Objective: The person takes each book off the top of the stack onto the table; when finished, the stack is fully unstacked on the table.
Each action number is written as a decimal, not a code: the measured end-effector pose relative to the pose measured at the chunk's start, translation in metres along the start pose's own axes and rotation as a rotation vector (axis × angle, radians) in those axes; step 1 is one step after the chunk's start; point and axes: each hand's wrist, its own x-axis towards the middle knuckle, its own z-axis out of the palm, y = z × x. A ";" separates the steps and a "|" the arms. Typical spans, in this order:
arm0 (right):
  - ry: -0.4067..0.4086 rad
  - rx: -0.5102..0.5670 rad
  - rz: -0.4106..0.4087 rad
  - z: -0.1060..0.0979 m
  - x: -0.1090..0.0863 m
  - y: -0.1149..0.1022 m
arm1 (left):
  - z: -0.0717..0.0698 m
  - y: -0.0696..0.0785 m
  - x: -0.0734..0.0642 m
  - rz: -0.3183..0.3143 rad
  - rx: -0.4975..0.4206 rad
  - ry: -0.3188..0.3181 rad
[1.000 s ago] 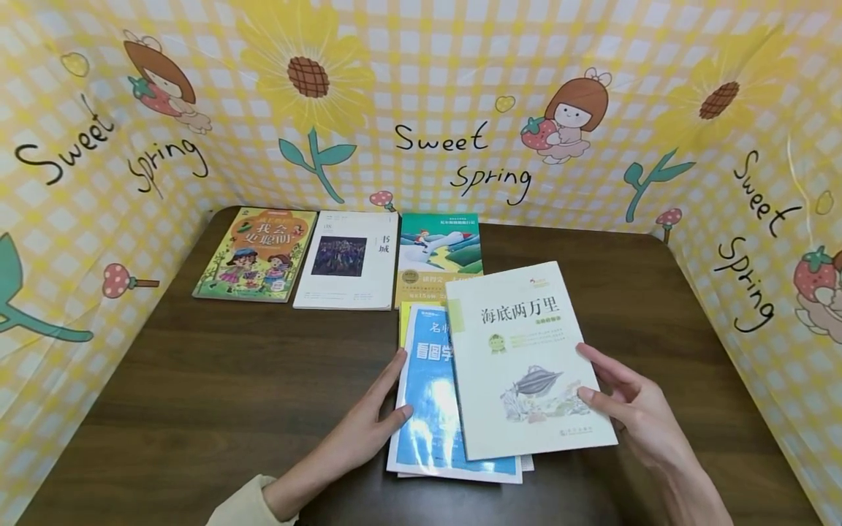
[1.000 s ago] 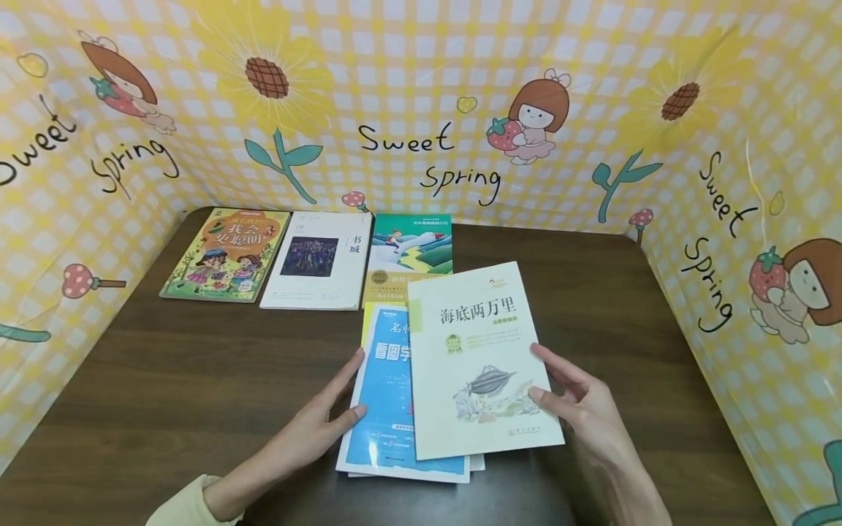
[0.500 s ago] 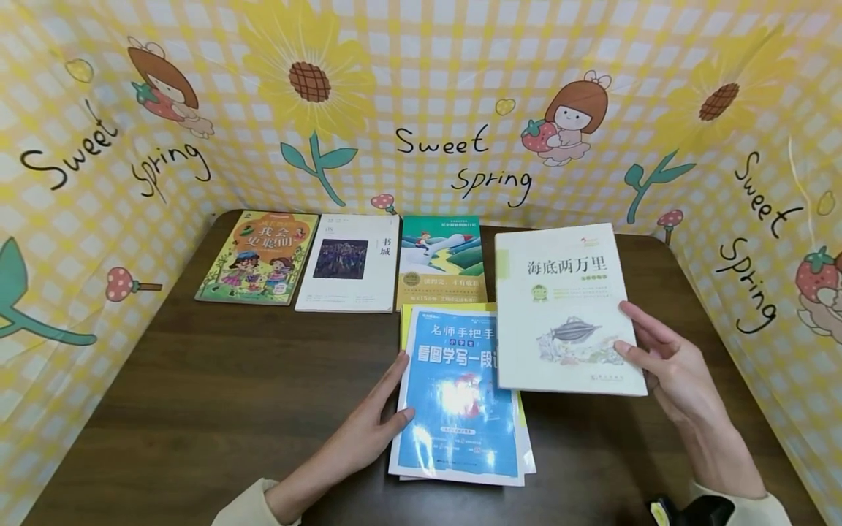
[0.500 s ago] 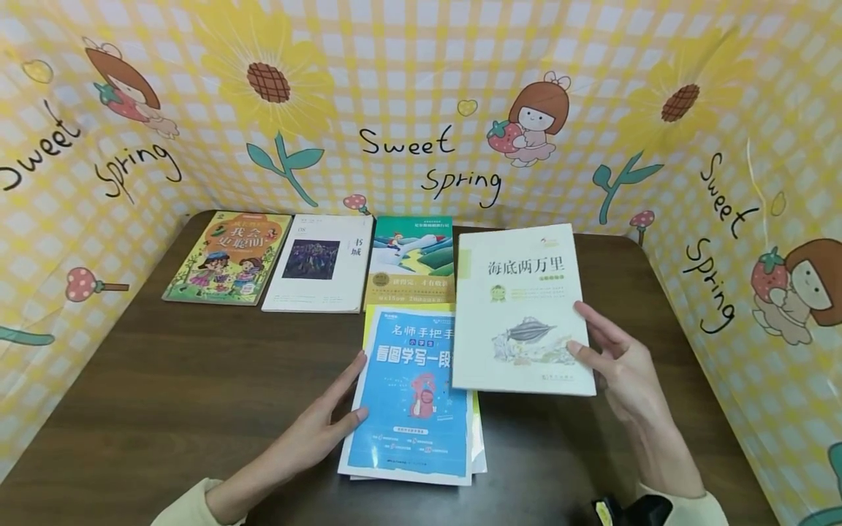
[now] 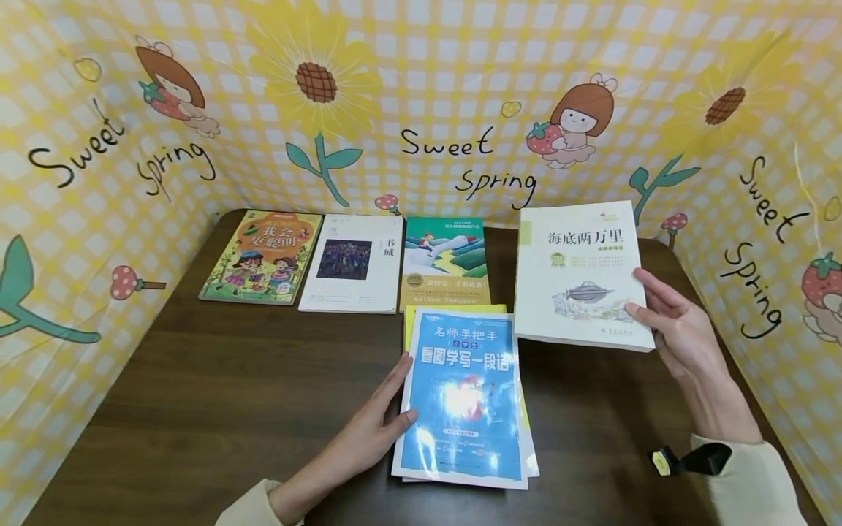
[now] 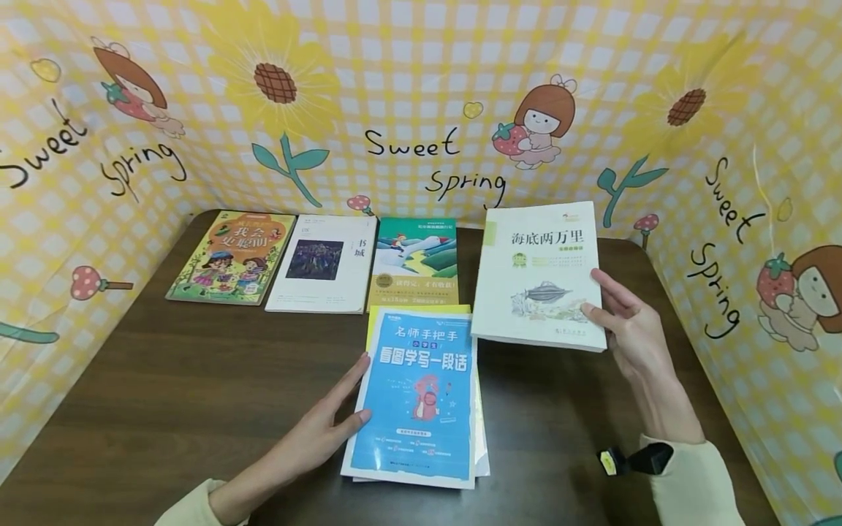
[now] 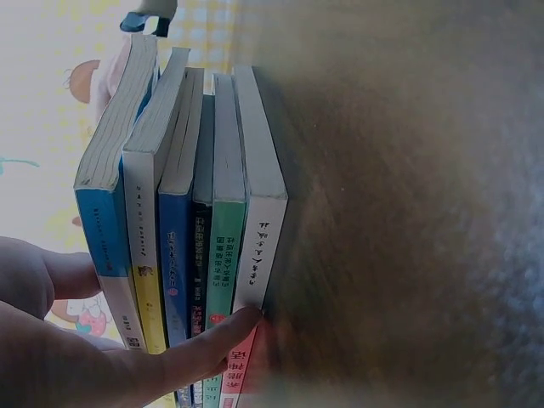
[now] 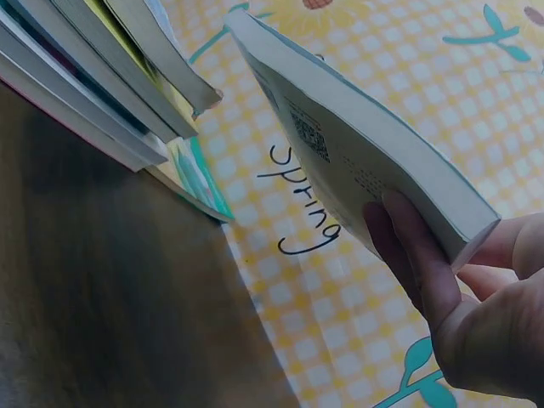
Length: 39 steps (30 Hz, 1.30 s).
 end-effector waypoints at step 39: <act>0.039 -0.247 0.196 -0.005 0.093 0.015 | 0.000 0.000 0.000 0.015 0.013 0.000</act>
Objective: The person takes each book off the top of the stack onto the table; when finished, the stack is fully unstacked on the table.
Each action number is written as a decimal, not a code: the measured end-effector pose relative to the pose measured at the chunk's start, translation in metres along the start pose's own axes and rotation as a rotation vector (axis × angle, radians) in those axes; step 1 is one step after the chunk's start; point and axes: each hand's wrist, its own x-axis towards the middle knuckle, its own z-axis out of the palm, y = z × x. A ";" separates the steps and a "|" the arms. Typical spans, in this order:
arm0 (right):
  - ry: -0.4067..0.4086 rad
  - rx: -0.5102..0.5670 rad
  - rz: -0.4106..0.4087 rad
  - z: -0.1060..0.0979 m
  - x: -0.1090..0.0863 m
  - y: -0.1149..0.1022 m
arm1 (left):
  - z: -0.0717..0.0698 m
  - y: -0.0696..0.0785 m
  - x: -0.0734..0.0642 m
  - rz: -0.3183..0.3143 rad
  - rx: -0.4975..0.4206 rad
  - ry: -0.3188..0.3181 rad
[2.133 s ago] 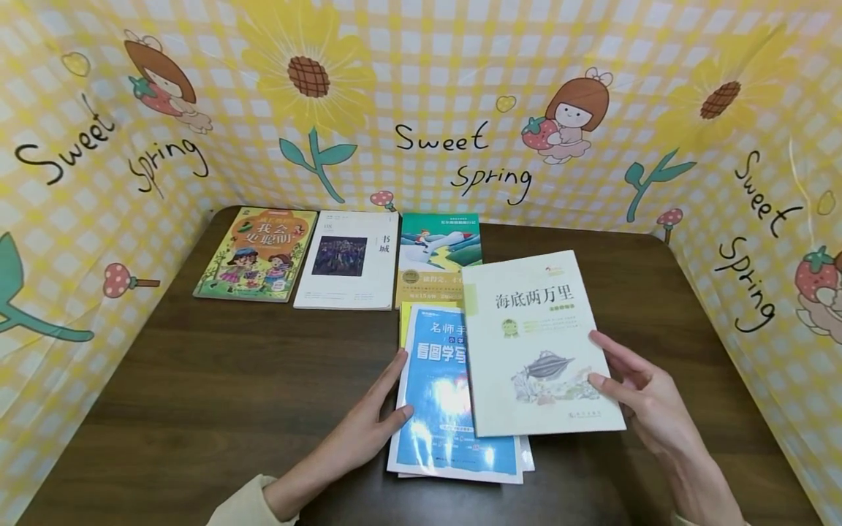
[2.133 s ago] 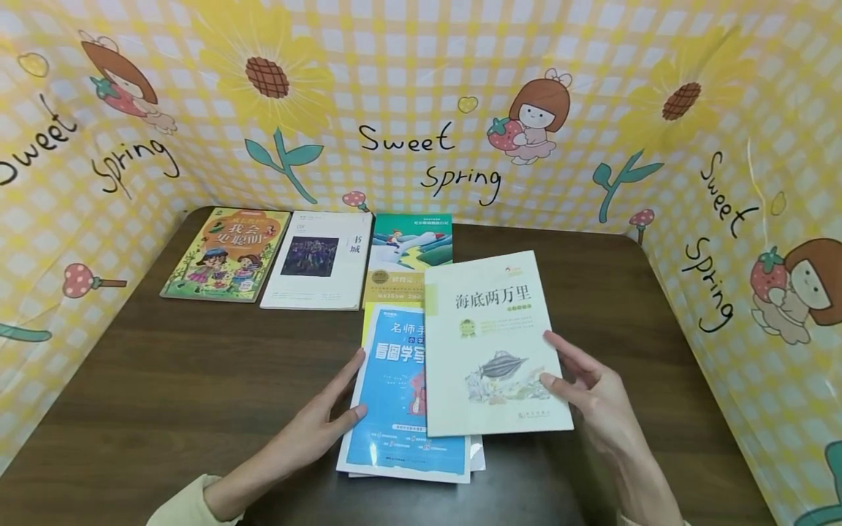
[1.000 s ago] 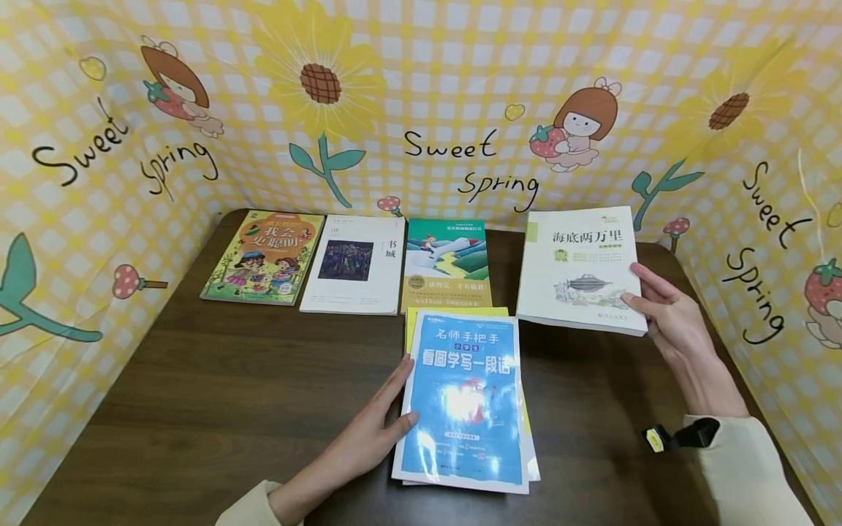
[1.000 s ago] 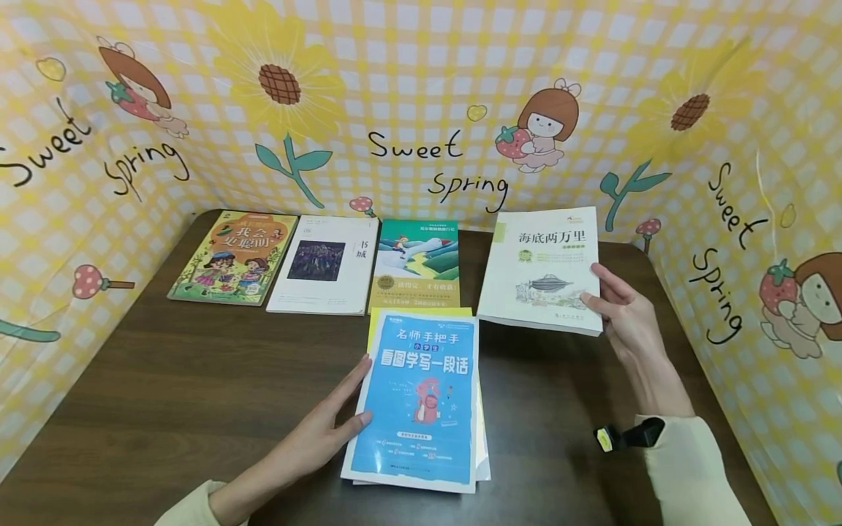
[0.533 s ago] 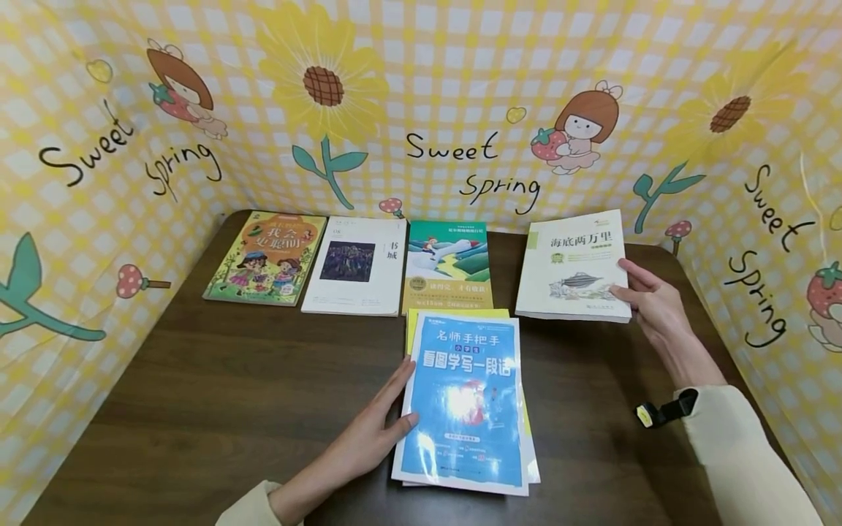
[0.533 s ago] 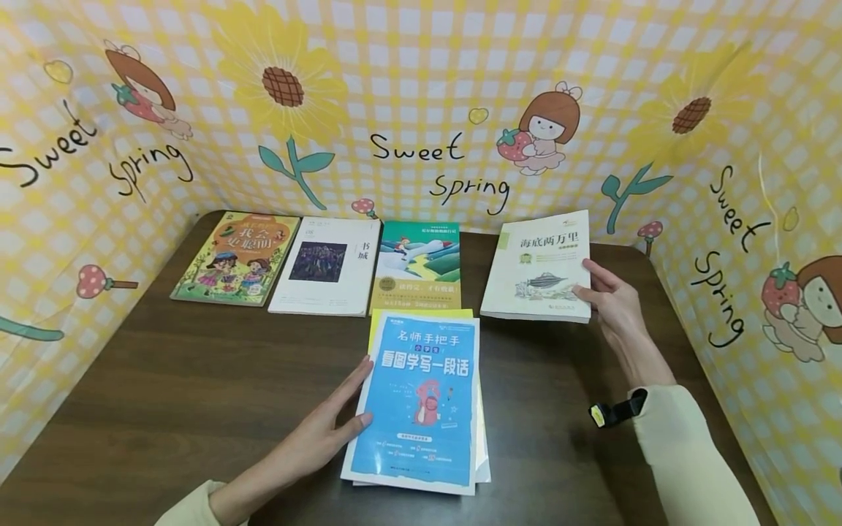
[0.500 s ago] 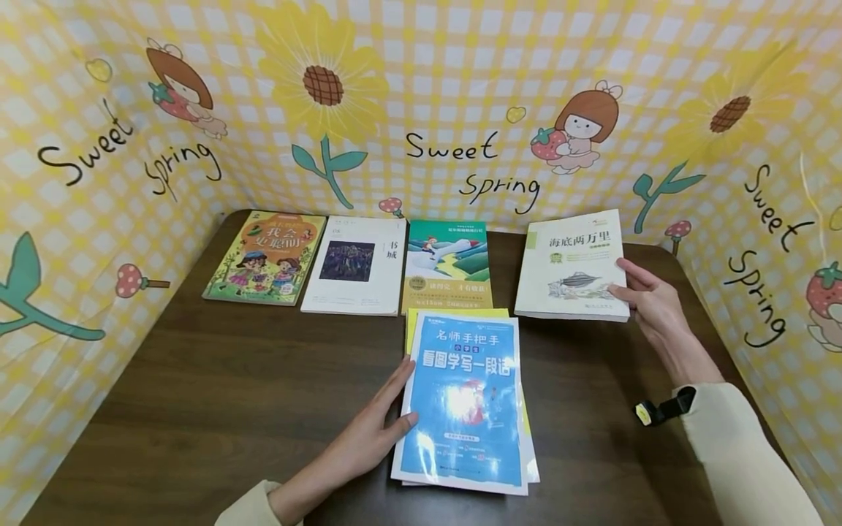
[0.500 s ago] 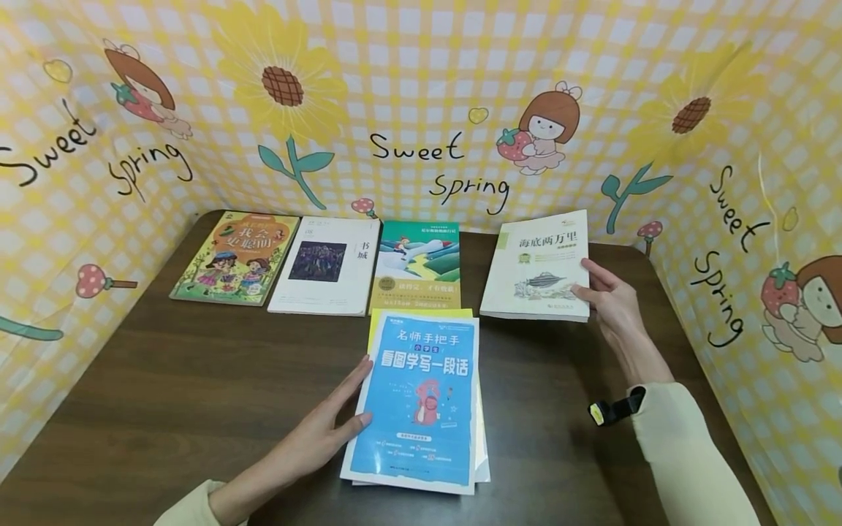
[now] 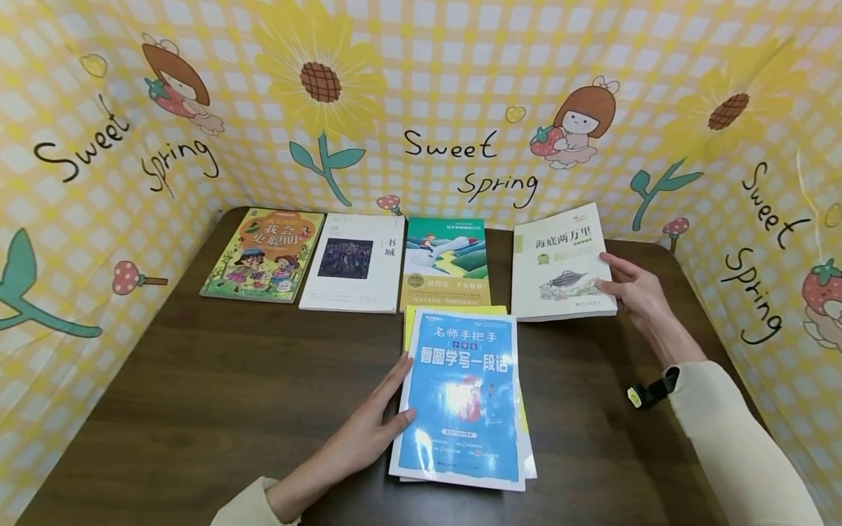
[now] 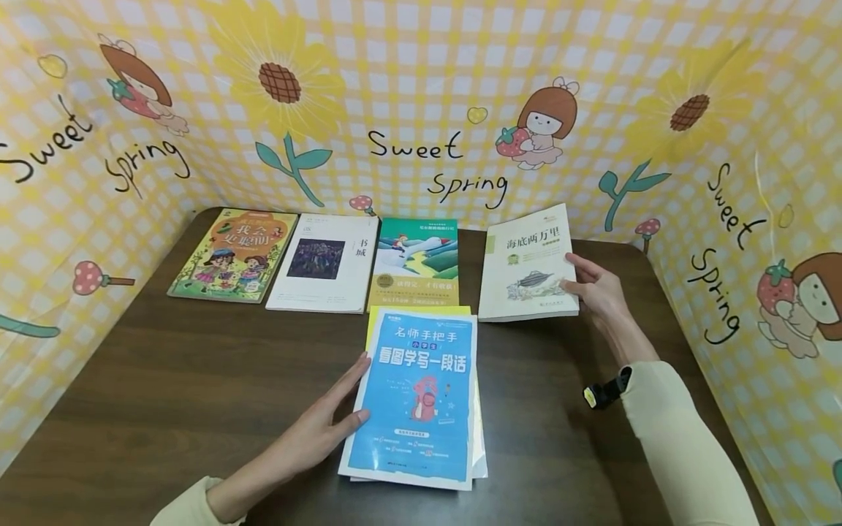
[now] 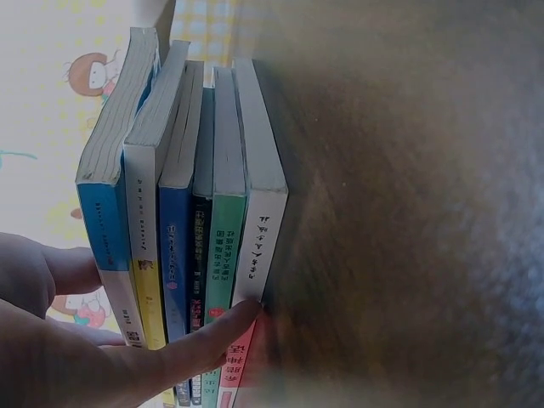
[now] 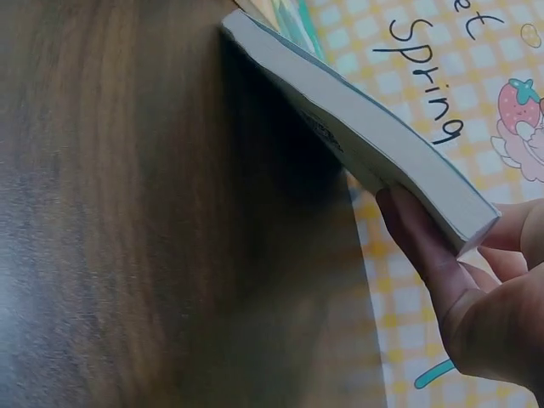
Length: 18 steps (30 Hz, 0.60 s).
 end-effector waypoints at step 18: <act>-0.061 -0.240 -0.040 0.019 0.019 0.006 | -0.002 -0.001 -0.001 0.012 -0.007 -0.017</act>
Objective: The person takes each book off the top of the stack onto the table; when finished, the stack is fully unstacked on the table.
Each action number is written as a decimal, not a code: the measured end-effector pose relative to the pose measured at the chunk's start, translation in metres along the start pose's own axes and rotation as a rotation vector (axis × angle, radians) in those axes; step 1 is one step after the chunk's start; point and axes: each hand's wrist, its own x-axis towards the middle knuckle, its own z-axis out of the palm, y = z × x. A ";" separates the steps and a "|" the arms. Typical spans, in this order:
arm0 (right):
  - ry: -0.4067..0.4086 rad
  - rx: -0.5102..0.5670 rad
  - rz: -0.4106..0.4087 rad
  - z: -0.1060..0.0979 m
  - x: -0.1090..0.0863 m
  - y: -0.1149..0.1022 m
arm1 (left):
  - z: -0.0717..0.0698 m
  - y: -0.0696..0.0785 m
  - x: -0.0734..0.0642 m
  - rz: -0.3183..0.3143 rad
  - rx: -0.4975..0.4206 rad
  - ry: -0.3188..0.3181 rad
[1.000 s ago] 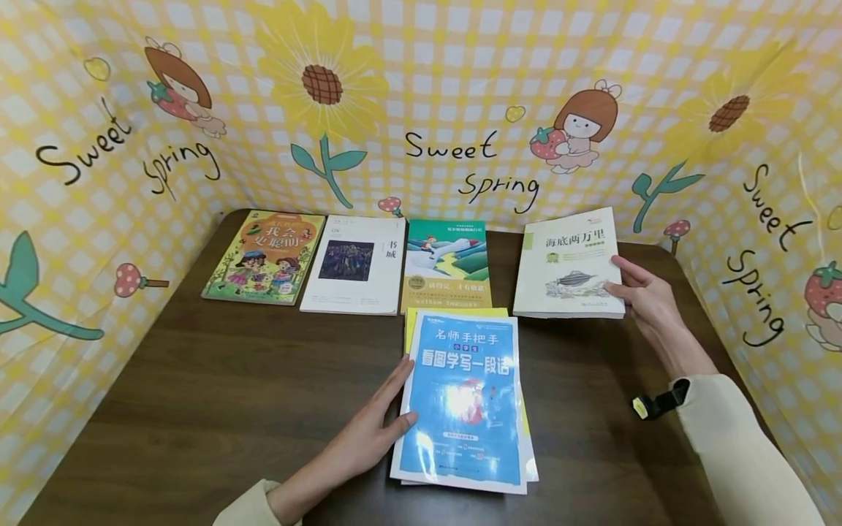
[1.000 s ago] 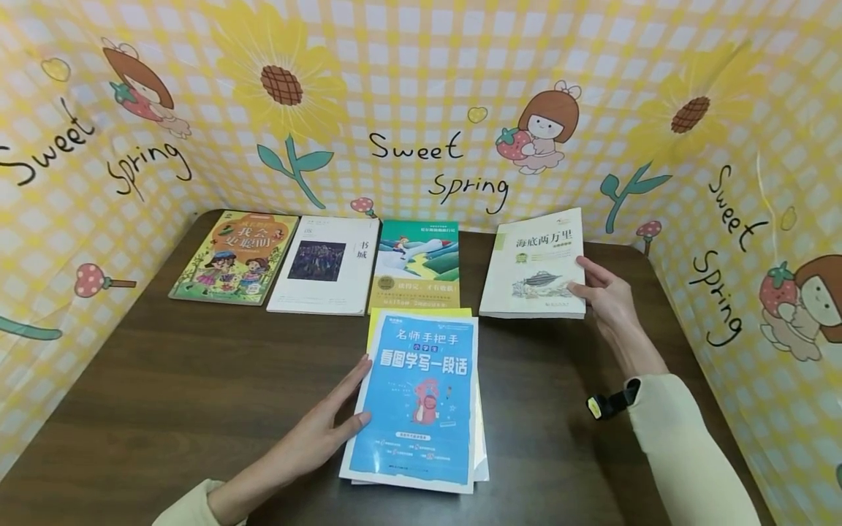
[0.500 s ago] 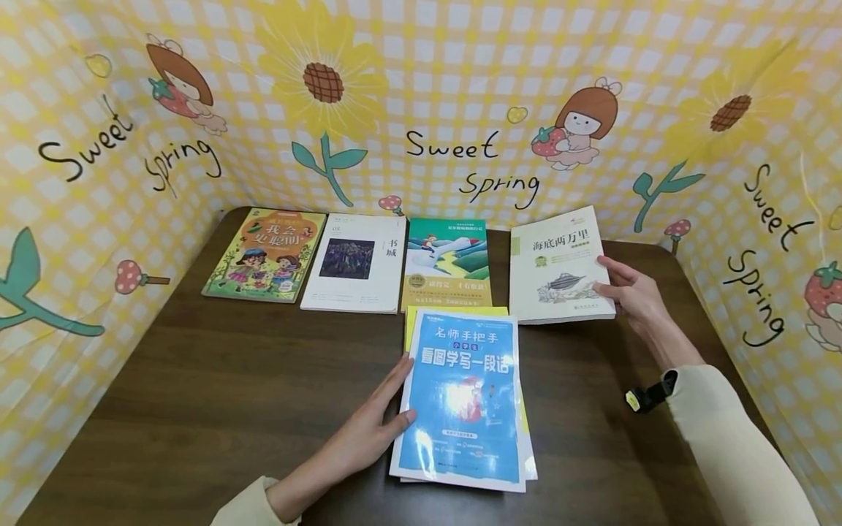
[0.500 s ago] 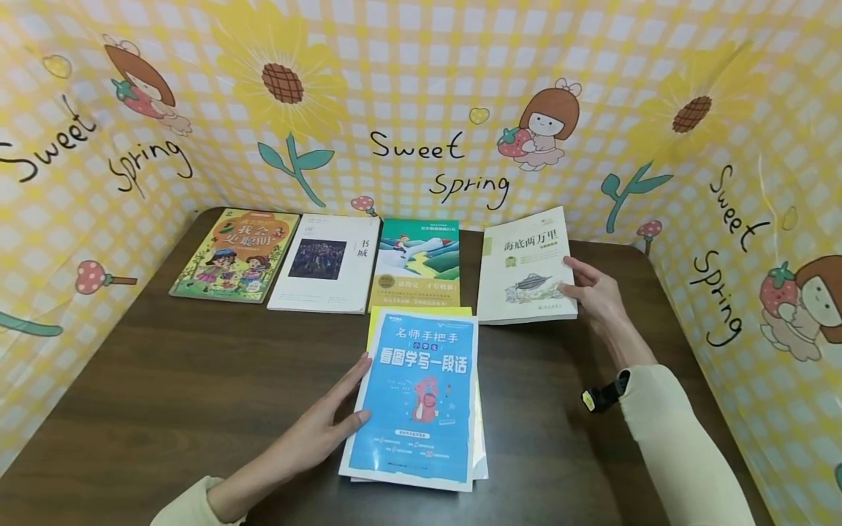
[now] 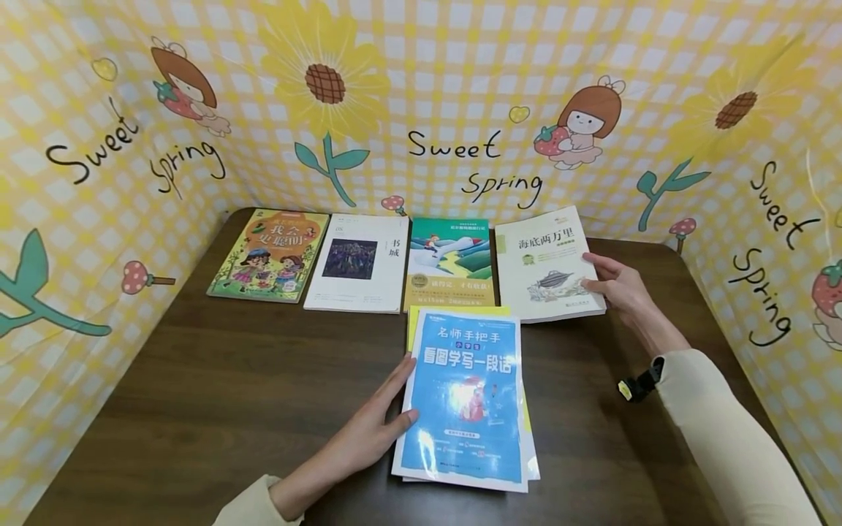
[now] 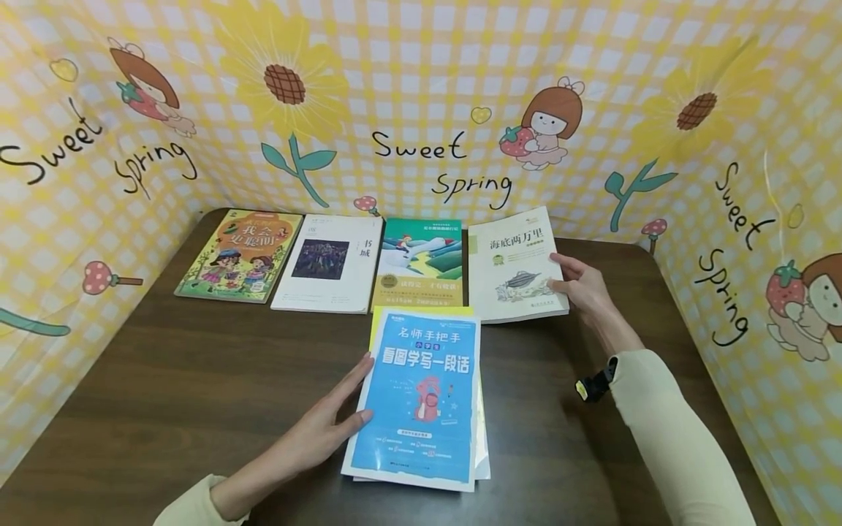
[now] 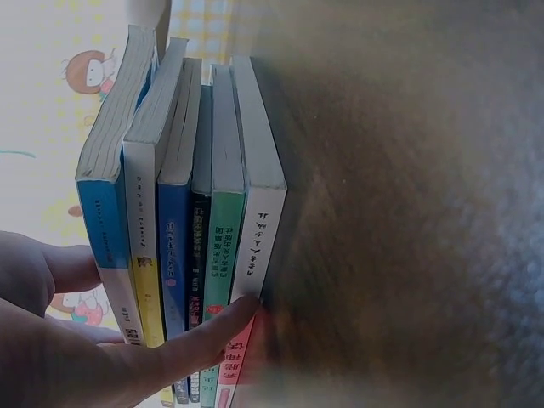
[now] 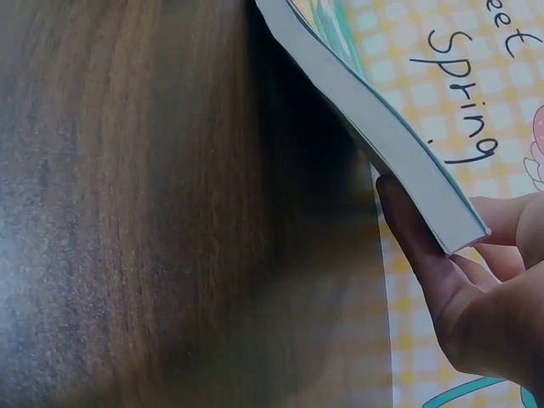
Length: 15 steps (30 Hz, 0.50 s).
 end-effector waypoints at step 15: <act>0.057 -0.059 -0.009 0.006 0.015 0.011 | -0.004 -0.001 0.003 0.018 -0.032 -0.017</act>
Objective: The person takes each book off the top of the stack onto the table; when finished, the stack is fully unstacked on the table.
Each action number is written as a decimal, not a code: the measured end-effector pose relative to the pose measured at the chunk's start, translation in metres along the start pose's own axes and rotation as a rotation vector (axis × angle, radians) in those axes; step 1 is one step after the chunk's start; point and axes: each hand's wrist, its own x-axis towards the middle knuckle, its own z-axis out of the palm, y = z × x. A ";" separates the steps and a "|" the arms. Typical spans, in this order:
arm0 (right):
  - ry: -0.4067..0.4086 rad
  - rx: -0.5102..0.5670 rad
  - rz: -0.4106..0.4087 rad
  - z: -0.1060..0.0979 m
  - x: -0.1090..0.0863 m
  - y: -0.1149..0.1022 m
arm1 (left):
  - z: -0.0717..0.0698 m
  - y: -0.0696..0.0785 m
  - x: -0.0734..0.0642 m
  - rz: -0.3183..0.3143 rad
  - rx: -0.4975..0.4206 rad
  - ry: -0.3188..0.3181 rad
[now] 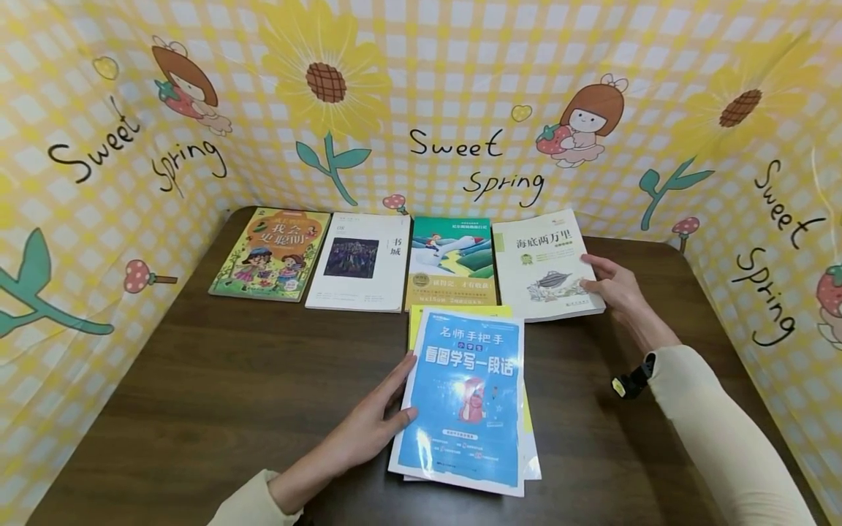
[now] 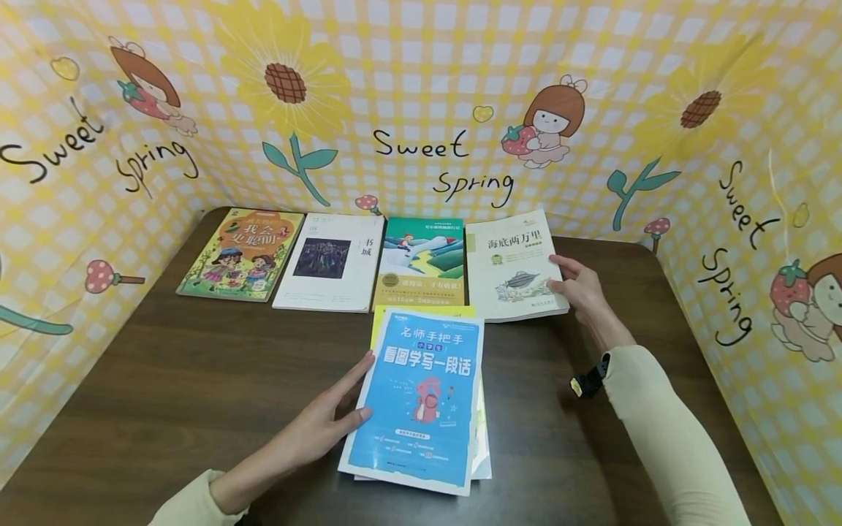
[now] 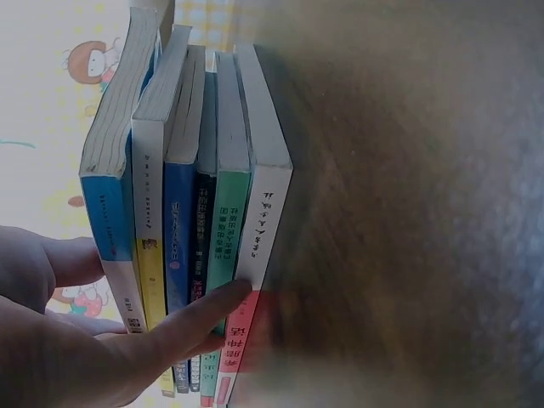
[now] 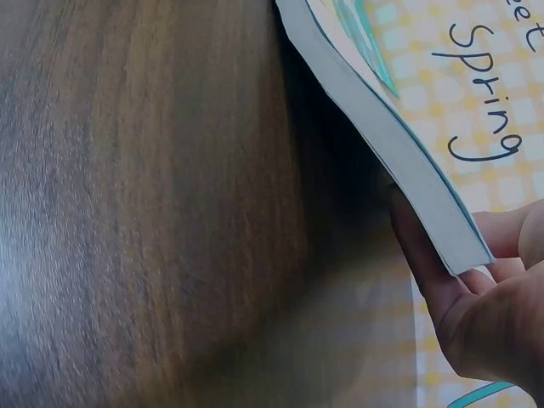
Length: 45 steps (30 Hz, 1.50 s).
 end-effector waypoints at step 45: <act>0.103 -0.756 -0.373 0.019 -0.036 0.011 | 0.001 0.000 0.000 -0.055 0.050 0.007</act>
